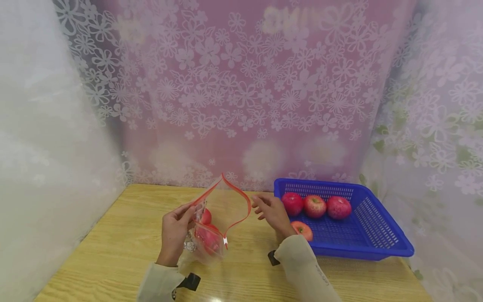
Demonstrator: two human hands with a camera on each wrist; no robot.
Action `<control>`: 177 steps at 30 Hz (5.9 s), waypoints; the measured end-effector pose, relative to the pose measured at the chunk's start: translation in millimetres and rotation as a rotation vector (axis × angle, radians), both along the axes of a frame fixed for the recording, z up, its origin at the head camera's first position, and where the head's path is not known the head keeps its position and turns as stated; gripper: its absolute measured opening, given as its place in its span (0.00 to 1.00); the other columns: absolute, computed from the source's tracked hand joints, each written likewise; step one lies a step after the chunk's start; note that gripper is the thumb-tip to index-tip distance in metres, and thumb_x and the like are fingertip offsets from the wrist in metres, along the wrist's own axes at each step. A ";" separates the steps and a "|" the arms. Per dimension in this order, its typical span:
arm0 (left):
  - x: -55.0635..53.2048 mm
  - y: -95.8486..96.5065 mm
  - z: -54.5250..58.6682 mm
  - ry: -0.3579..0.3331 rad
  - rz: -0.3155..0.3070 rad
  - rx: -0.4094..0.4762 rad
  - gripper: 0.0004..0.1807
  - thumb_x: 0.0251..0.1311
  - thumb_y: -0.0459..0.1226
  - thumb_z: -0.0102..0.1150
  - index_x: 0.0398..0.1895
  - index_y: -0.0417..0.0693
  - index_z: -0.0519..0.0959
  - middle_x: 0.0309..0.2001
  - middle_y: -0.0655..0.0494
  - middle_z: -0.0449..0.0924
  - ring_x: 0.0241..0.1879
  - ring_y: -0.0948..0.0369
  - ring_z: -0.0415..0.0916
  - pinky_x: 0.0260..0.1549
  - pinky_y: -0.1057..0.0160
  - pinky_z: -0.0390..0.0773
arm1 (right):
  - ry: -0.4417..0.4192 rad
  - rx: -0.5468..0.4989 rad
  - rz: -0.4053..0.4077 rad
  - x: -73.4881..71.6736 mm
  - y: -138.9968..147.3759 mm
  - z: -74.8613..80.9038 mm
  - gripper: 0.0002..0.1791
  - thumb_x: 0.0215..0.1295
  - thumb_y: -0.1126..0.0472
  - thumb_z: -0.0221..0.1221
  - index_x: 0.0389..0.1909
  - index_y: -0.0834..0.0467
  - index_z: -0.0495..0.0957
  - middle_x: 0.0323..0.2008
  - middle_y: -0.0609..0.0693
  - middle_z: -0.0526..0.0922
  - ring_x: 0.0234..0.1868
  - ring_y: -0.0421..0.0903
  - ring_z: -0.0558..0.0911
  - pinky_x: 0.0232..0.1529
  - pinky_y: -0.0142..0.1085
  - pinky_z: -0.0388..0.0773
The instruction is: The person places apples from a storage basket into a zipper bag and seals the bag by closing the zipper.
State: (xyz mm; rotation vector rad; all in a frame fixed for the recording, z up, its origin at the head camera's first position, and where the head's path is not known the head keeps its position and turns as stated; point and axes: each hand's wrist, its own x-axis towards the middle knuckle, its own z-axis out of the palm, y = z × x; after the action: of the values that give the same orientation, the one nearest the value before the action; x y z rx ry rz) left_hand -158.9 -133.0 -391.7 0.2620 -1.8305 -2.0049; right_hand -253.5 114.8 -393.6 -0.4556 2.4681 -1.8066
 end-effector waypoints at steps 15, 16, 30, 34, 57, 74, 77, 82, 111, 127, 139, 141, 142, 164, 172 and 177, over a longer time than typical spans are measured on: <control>-3.6 1.3 -1.8 -0.023 0.007 -0.023 0.16 0.66 0.36 0.57 0.50 0.33 0.81 0.41 0.43 0.84 0.35 0.62 0.81 0.35 0.68 0.82 | 0.050 0.111 -0.175 -3.1 39.0 -11.4 0.26 0.70 0.48 0.55 0.58 0.65 0.75 0.55 0.61 0.78 0.58 0.56 0.74 0.61 0.52 0.67; -3.9 1.2 -2.1 -0.029 0.009 -0.026 0.15 0.66 0.36 0.57 0.50 0.33 0.81 0.41 0.43 0.84 0.35 0.63 0.81 0.35 0.68 0.82 | 0.051 0.118 -0.184 -2.8 41.6 -12.1 0.26 0.70 0.49 0.55 0.59 0.65 0.75 0.56 0.61 0.78 0.59 0.56 0.74 0.62 0.52 0.67; -1.7 3.7 -2.3 -0.018 0.018 -0.040 0.15 0.65 0.36 0.58 0.48 0.33 0.82 0.39 0.44 0.84 0.32 0.64 0.79 0.31 0.72 0.80 | 0.043 0.173 -0.265 -5.7 64.0 -24.4 0.24 0.72 0.55 0.54 0.60 0.67 0.72 0.57 0.65 0.76 0.60 0.59 0.73 0.62 0.51 0.66; -1.0 4.3 -1.9 -0.013 0.014 -0.041 0.15 0.65 0.35 0.58 0.48 0.33 0.82 0.39 0.43 0.84 0.31 0.65 0.79 0.30 0.73 0.80 | 0.056 0.210 -0.276 -6.5 70.0 -25.4 0.24 0.71 0.54 0.54 0.59 0.68 0.73 0.56 0.65 0.77 0.59 0.60 0.73 0.61 0.52 0.67; -0.7 2.8 -3.3 -0.021 0.012 -0.041 0.15 0.66 0.36 0.58 0.49 0.34 0.82 0.40 0.44 0.84 0.32 0.63 0.78 0.32 0.72 0.80 | -0.044 0.466 -0.074 -14.5 105.9 -28.3 0.28 0.66 0.58 0.60 0.57 0.76 0.69 0.54 0.73 0.73 0.55 0.68 0.73 0.54 0.57 0.72; 2.7 1.9 -4.2 -0.020 0.007 -0.038 0.15 0.67 0.35 0.56 0.50 0.33 0.81 0.41 0.43 0.83 0.35 0.61 0.80 0.35 0.69 0.81 | -0.101 0.566 0.060 -16.6 127.8 -29.8 0.32 0.60 0.53 0.65 0.55 0.73 0.72 0.51 0.68 0.77 0.51 0.63 0.75 0.52 0.54 0.73; 4.4 2.0 -3.1 -0.018 0.006 -0.034 0.16 0.67 0.36 0.56 0.50 0.32 0.80 0.42 0.42 0.83 0.35 0.61 0.80 0.36 0.69 0.81 | -0.106 0.552 0.083 -16.1 129.0 -30.1 0.32 0.61 0.52 0.65 0.55 0.74 0.72 0.51 0.68 0.76 0.52 0.63 0.75 0.51 0.54 0.73; 5.4 2.5 -3.0 -0.012 0.005 -0.025 0.16 0.66 0.36 0.57 0.50 0.31 0.80 0.42 0.42 0.83 0.34 0.63 0.80 0.34 0.70 0.81 | -0.113 0.538 0.117 -17.4 130.7 -33.9 0.29 0.62 0.53 0.64 0.54 0.73 0.73 0.51 0.67 0.77 0.52 0.63 0.74 0.50 0.55 0.73; 1.0 4.2 -5.3 -0.028 0.012 -0.042 0.16 0.67 0.36 0.56 0.50 0.32 0.81 0.42 0.42 0.83 0.35 0.62 0.79 0.36 0.68 0.82 | -0.097 0.603 0.173 -18.7 123.8 -38.2 0.29 0.54 0.58 0.66 0.53 0.71 0.73 0.38 0.53 0.79 0.37 0.46 0.75 0.41 0.41 0.72; -0.3 4.8 -4.4 -0.032 0.007 -0.033 0.16 0.66 0.36 0.58 0.50 0.33 0.81 0.41 0.43 0.83 0.33 0.63 0.79 0.34 0.70 0.81 | -0.085 0.643 0.137 -19.2 123.0 -38.9 0.29 0.53 0.55 0.67 0.52 0.68 0.75 0.37 0.51 0.79 0.36 0.47 0.75 0.41 0.41 0.72; -0.1 4.8 -2.4 -0.029 -0.003 -0.025 0.16 0.66 0.36 0.58 0.50 0.33 0.81 0.42 0.43 0.83 0.33 0.64 0.79 0.33 0.71 0.81 | -0.082 0.655 0.107 -17.7 121.7 -37.5 0.29 0.52 0.55 0.67 0.52 0.67 0.76 0.36 0.50 0.79 0.36 0.47 0.74 0.41 0.41 0.72; 0.1 4.8 -2.3 -0.029 -0.004 -0.026 0.16 0.66 0.36 0.58 0.50 0.33 0.81 0.42 0.42 0.83 0.33 0.64 0.79 0.33 0.71 0.81 | -0.079 0.649 0.103 -18.1 122.0 -38.6 0.28 0.52 0.55 0.67 0.52 0.67 0.76 0.36 0.50 0.79 0.36 0.47 0.74 0.40 0.41 0.72; 0.1 4.8 -2.3 -0.028 -0.005 -0.028 0.16 0.66 0.36 0.58 0.50 0.33 0.81 0.42 0.42 0.83 0.33 0.64 0.79 0.32 0.71 0.81 | -0.076 0.644 0.101 -18.1 122.0 -38.7 0.28 0.52 0.55 0.67 0.52 0.67 0.76 0.36 0.50 0.79 0.36 0.47 0.74 0.40 0.40 0.72; -1.6 4.0 -6.3 -0.025 -0.004 -0.035 0.15 0.66 0.35 0.58 0.50 0.34 0.81 0.42 0.42 0.83 0.34 0.63 0.80 0.36 0.69 0.81 | 0.017 0.596 0.049 -12.3 118.4 -21.8 0.34 0.51 0.48 0.68 0.53 0.67 0.76 0.41 0.56 0.82 0.41 0.51 0.78 0.44 0.45 0.77; 0.4 3.5 -4.5 -0.019 -0.010 -0.027 0.16 0.66 0.36 0.57 0.51 0.33 0.81 0.42 0.42 0.83 0.34 0.63 0.79 0.35 0.70 0.81 | -0.040 0.590 0.018 -6.3 116.0 -6.9 0.36 0.55 0.48 0.68 0.59 0.66 0.72 0.48 0.60 0.79 0.45 0.54 0.77 0.45 0.49 0.78; 0.5 3.7 -4.0 -0.021 -0.012 -0.023 0.16 0.66 0.36 0.57 0.51 0.33 0.81 0.42 0.43 0.83 0.34 0.64 0.79 0.34 0.71 0.81 | -0.014 0.589 0.027 -6.2 115.5 -0.1 0.36 0.55 0.47 0.68 0.59 0.65 0.73 0.48 0.60 0.79 0.45 0.54 0.77 0.44 0.46 0.78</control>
State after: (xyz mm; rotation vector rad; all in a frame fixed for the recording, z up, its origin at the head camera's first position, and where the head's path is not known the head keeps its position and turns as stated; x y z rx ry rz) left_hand -158.4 -129.3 -395.7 0.2671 -1.8717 -1.9951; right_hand -259.7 230.3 -393.7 -0.4204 2.7847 -0.9813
